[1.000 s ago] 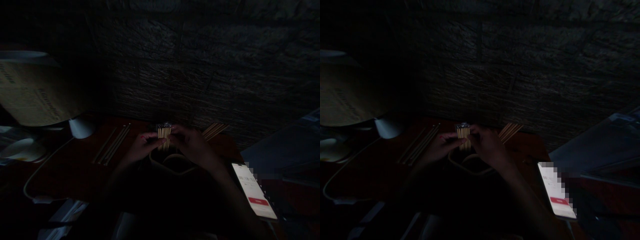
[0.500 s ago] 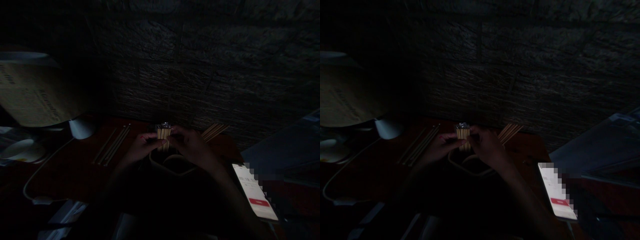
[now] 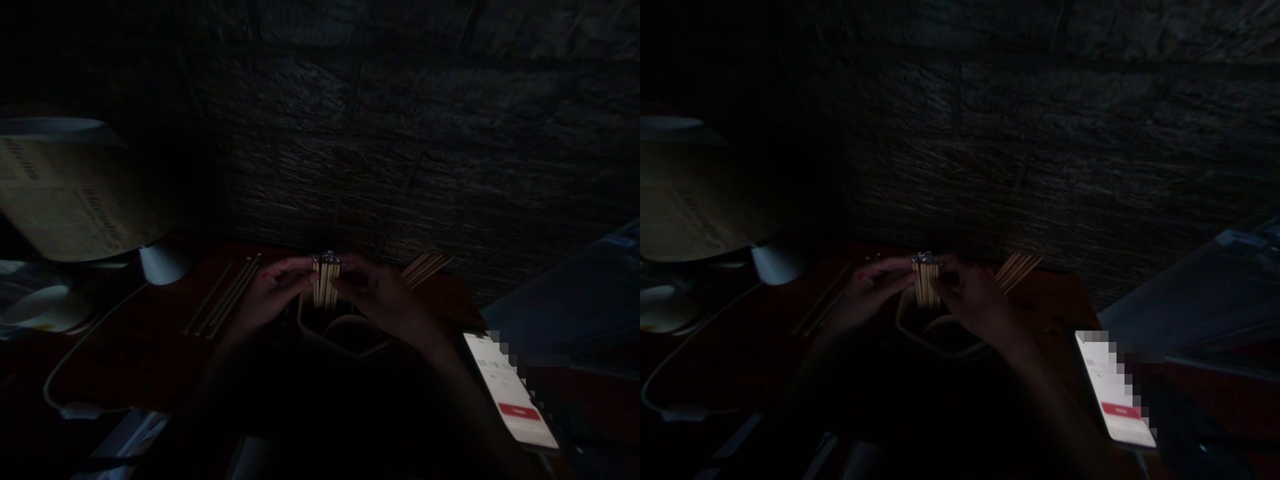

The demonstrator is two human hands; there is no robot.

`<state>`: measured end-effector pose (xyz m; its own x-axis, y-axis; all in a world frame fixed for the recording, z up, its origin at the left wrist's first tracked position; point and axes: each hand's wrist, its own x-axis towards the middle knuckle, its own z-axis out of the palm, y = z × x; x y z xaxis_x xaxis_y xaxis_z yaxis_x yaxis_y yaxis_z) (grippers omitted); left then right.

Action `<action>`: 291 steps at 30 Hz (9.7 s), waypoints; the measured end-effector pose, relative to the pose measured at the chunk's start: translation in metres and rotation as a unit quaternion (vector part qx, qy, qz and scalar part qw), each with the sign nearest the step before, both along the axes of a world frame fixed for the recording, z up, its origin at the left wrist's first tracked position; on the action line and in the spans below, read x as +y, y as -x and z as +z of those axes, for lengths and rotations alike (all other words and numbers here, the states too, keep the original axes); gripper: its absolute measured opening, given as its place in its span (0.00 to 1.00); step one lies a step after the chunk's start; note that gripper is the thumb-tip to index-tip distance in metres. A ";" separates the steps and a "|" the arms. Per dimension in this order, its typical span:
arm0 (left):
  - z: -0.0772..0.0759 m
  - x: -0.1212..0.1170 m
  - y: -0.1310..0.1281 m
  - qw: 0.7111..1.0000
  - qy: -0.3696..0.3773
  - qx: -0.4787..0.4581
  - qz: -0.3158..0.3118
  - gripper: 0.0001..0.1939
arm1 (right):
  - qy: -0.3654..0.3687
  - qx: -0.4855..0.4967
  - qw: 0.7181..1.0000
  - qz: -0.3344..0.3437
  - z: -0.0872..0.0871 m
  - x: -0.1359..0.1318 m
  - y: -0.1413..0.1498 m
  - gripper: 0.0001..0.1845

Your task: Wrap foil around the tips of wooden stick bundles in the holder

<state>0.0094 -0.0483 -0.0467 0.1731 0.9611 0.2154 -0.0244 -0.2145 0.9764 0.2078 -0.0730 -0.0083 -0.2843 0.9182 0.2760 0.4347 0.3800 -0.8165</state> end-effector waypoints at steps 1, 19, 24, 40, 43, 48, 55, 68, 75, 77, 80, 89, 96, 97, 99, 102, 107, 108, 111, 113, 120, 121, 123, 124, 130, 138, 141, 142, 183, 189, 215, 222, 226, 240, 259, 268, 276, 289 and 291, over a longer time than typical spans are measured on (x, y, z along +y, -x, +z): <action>0.002 0.000 0.001 1.000 -0.005 0.001 0.002 0.16 | -0.001 0.009 1.000 0.000 -0.001 0.000 0.000 0.14; 0.003 0.008 0.001 0.995 -0.035 0.086 -0.024 0.11 | -0.017 0.013 1.000 0.014 -0.006 0.006 0.005 0.14; 0.003 0.010 0.000 0.995 -0.052 0.078 -0.017 0.10 | -0.024 0.031 0.999 0.010 -0.009 0.007 0.007 0.13; -0.005 0.008 -0.006 0.998 -0.023 0.024 0.058 0.10 | -0.021 0.014 1.000 -0.003 -0.007 0.005 0.009 0.11; -0.006 0.008 -0.006 0.998 -0.027 0.024 0.059 0.10 | -0.023 0.020 1.000 -0.004 -0.008 0.005 0.009 0.11; -0.004 0.006 -0.007 0.996 -0.035 0.024 0.074 0.10 | -0.021 0.038 0.999 0.000 -0.010 0.006 0.008 0.10; -0.006 0.007 -0.007 0.997 -0.036 0.019 0.069 0.09 | -0.028 0.070 0.996 -0.036 -0.018 0.004 0.010 0.09; -0.004 0.005 -0.009 0.996 -0.048 0.017 0.079 0.09 | -0.036 0.086 0.993 -0.072 -0.021 0.002 0.013 0.10; -0.007 0.005 -0.011 0.995 -0.042 0.026 0.087 0.11 | -0.037 0.057 0.995 -0.068 -0.019 0.000 0.014 0.07; -0.007 0.005 -0.010 0.996 -0.033 0.017 0.082 0.11 | -0.037 0.044 0.996 -0.068 -0.019 0.000 0.015 0.06; -0.009 0.004 -0.008 0.997 -0.024 0.010 0.070 0.11 | -0.041 0.033 0.997 -0.063 -0.019 -0.001 0.015 0.06; -0.011 0.003 0.000 0.999 -0.021 0.020 0.024 0.10 | -0.022 0.017 0.999 -0.046 -0.018 -0.002 0.012 0.10; -0.011 0.006 0.003 0.998 -0.016 0.063 -0.008 0.10 | -0.009 -0.007 1.000 -0.017 -0.015 -0.001 0.009 0.14; -0.011 0.007 0.003 0.998 -0.017 0.065 -0.005 0.10 | -0.012 -0.010 1.000 -0.019 -0.015 -0.001 0.009 0.14; -0.012 0.007 0.002 0.998 -0.019 0.065 0.002 0.10 | -0.015 -0.008 1.000 -0.022 -0.015 -0.001 0.008 0.14; -0.011 0.007 -0.001 0.998 -0.020 0.051 0.009 0.11 | -0.019 0.005 1.000 -0.020 -0.016 -0.001 0.007 0.13; -0.013 0.008 -0.005 0.999 -0.005 0.044 0.009 0.13 | -0.022 0.000 1.000 -0.022 -0.015 -0.002 0.007 0.12; -0.014 0.008 -0.005 0.999 -0.003 0.041 0.010 0.13 | -0.023 -0.004 0.999 -0.024 -0.015 -0.002 0.007 0.12; -0.017 0.009 -0.003 0.999 -0.009 0.044 0.008 0.13 | -0.024 -0.016 0.999 -0.029 -0.014 -0.002 0.007 0.11; -0.017 0.009 -0.002 0.998 -0.016 0.054 0.001 0.12 | -0.025 -0.016 0.999 -0.023 -0.015 -0.002 0.007 0.10; -0.018 0.009 0.003 0.997 -0.026 0.061 -0.039 0.13 | -0.019 -0.024 0.999 -0.013 -0.017 0.000 0.003 0.12; -0.018 0.009 0.004 0.997 -0.020 0.060 -0.050 0.13 | -0.017 -0.027 0.999 -0.015 -0.017 0.000 0.003 0.13; -0.017 0.008 0.005 0.996 -0.010 0.062 -0.068 0.13 | -0.016 -0.026 0.999 -0.017 -0.017 0.001 0.003 0.13; -0.016 0.007 0.005 0.995 -0.007 0.068 -0.079 0.13 | -0.018 -0.022 0.999 -0.016 -0.018 0.001 0.003 0.13; -0.010 0.005 0.004 0.986 0.008 0.080 -0.146 0.14 | -0.025 0.002 1.000 -0.012 -0.022 0.002 0.007 0.16; -0.011 0.006 0.005 0.989 0.003 0.075 -0.130 0.12 | -0.015 0.040 0.999 -0.013 -0.026 0.002 0.010 0.20; -0.011 0.006 0.006 0.991 0.000 0.068 -0.113 0.11 | -0.018 0.068 0.997 -0.010 -0.026 0.002 0.011 0.21; -0.012 0.006 0.007 0.992 -0.002 0.060 -0.111 0.11 | -0.018 0.076 0.997 -0.012 -0.026 0.002 0.011 0.21; -0.030 0.007 0.001 0.996 0.011 0.061 -0.071 0.11 | -0.016 0.150 0.988 -0.036 -0.024 0.005 0.018 0.10; -0.027 0.006 0.000 0.996 0.012 0.065 -0.063 0.11 | -0.016 0.146 0.988 -0.052 -0.021 0.003 0.019 0.09; -0.028 0.005 -0.003 0.997 0.001 0.055 -0.045 0.09 | -0.024 0.006 0.998 -0.056 -0.013 -0.002 0.005 0.08; -0.031 0.006 -0.002 0.996 -0.008 0.080 -0.036 0.10 | -0.018 0.019 0.998 -0.050 -0.011 -0.005 0.004 0.09; -0.031 0.006 -0.002 0.996 -0.008 0.087 -0.034 0.09 | -0.021 0.024 0.998 -0.060 -0.010 -0.006 0.003 0.09; -0.027 0.005 -0.003 0.996 0.002 0.081 -0.034 0.10 | -0.022 0.024 0.998 -0.057 -0.011 -0.004 0.006 0.08; -0.030 0.005 -0.003 0.997 -0.007 0.059 -0.046 0.09 | -0.036 -0.001 0.998 -0.048 -0.017 -0.004 0.005 0.16; -0.029 0.005 -0.003 0.996 -0.005 0.074 -0.043 0.09 | -0.003 0.032 0.999 -0.043 -0.010 -0.007 0.000 0.11; -0.026 0.004 -0.005 0.997 -0.013 0.068 -0.041 0.07 | -0.030 -0.024 0.998 -0.056 -0.011 -0.006 0.001 0.10; -0.030 0.005 -0.003 0.997 -0.016 0.069 -0.043 0.07 | -0.060 -0.078 0.992 -0.082 -0.015 -0.001 0.002 0.11; -0.029 0.005 -0.003 0.996 -0.012 0.072 -0.044 0.08 | -0.064 -0.079 0.992 -0.081 -0.014 -0.002 0.003 0.11</action>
<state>0.0127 -0.0433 -0.0758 0.2870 0.9357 0.2054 0.0961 -0.2414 0.9656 0.2052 -0.0745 -0.0219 -0.1844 0.9159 0.3565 0.6169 0.3902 -0.6835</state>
